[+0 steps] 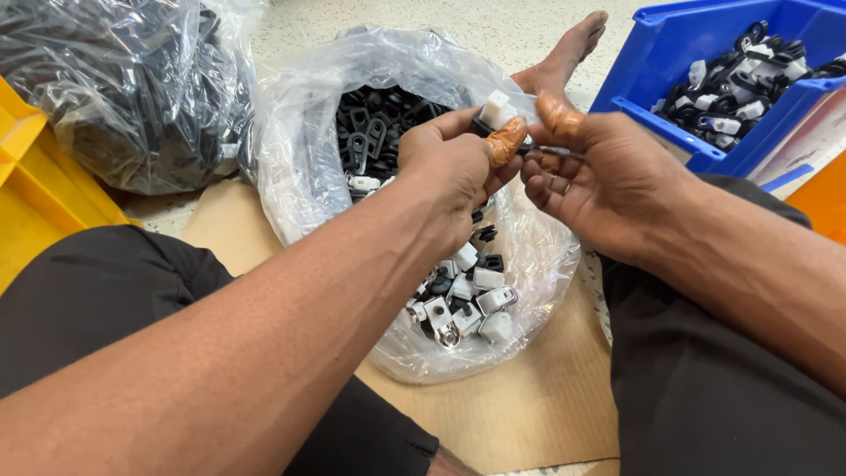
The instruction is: The person sits on the floor and assembles small white and black plastic components by hand, pressing pairs of parts together. They repeatedly pick parts from a plastic-lined bag on the floor and place assembled units into a blue bin beside them.
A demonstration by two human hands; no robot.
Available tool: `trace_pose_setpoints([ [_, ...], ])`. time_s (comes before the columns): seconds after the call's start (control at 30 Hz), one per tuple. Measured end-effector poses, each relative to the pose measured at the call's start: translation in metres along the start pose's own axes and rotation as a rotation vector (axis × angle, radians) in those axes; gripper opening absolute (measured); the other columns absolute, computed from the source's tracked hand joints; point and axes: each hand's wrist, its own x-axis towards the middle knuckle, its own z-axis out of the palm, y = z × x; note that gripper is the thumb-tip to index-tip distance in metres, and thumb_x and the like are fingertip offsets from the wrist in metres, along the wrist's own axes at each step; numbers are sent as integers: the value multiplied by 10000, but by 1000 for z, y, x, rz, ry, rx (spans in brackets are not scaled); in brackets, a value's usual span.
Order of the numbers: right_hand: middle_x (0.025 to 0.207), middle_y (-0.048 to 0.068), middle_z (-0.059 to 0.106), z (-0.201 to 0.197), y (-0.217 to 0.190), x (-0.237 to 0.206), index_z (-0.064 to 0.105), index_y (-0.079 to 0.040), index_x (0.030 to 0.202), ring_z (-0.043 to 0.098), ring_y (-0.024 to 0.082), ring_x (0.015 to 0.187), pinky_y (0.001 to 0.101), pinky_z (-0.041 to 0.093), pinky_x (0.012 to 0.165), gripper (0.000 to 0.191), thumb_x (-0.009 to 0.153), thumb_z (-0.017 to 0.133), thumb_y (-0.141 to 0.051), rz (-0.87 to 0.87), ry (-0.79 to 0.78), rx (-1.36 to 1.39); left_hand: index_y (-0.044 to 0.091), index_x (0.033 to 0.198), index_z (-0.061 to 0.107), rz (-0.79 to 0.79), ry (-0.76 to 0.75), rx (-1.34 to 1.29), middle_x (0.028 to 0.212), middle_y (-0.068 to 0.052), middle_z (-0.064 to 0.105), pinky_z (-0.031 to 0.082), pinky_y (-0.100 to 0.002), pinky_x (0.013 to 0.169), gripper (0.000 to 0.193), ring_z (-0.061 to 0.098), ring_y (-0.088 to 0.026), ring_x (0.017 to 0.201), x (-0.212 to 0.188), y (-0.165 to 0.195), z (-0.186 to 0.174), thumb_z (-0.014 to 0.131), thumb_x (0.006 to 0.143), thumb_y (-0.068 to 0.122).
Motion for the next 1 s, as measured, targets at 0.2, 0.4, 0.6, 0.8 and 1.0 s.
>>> trace_pose_setpoints([
  [0.2, 951, 77, 684, 5, -3, -1, 668, 21, 1095, 614, 98, 743, 213, 529, 668, 202, 1005, 635, -157, -143, 6, -210, -22, 1127, 707, -2, -136, 157, 956, -112, 713, 627, -243, 636, 215, 669, -144, 719, -6, 11, -2, 582, 954, 4],
  [0.4, 911, 77, 702, 7, -8, -5, 719, 45, 1139, 609, 88, 688, 218, 539, 624, 232, 1012, 622, -123, -223, 138, -329, -134, 992, 666, -85, -132, 172, 846, -182, 709, 587, -243, 554, 158, 703, -201, 660, -7, 26, 9, 563, 926, -34],
  [0.6, 979, 62, 725, 1, -9, -8, 709, 7, 1179, 665, 97, 788, 247, 557, 706, 243, 1006, 631, -146, -279, -41, -354, -107, 998, 694, -67, -328, 328, 899, -157, 684, 602, -217, 567, 146, 654, -162, 688, -14, 26, 7, 653, 906, -1],
  [0.8, 1014, 43, 723, 4, -12, -4, 686, -4, 1240, 663, 113, 876, 280, 541, 769, 280, 995, 598, -107, -266, -15, -333, -111, 1045, 653, -92, -277, 371, 927, -164, 664, 616, -250, 577, 170, 654, -179, 718, -11, 32, 9, 565, 946, -5],
  [1.0, 1022, 62, 707, 4, -12, 2, 660, 2, 1213, 663, 122, 853, 277, 541, 749, 237, 1001, 606, -88, -343, 8, -350, -66, 1014, 679, -53, -333, 502, 892, -131, 690, 599, -218, 550, 176, 660, -145, 674, -7, 46, 8, 579, 942, 59],
])
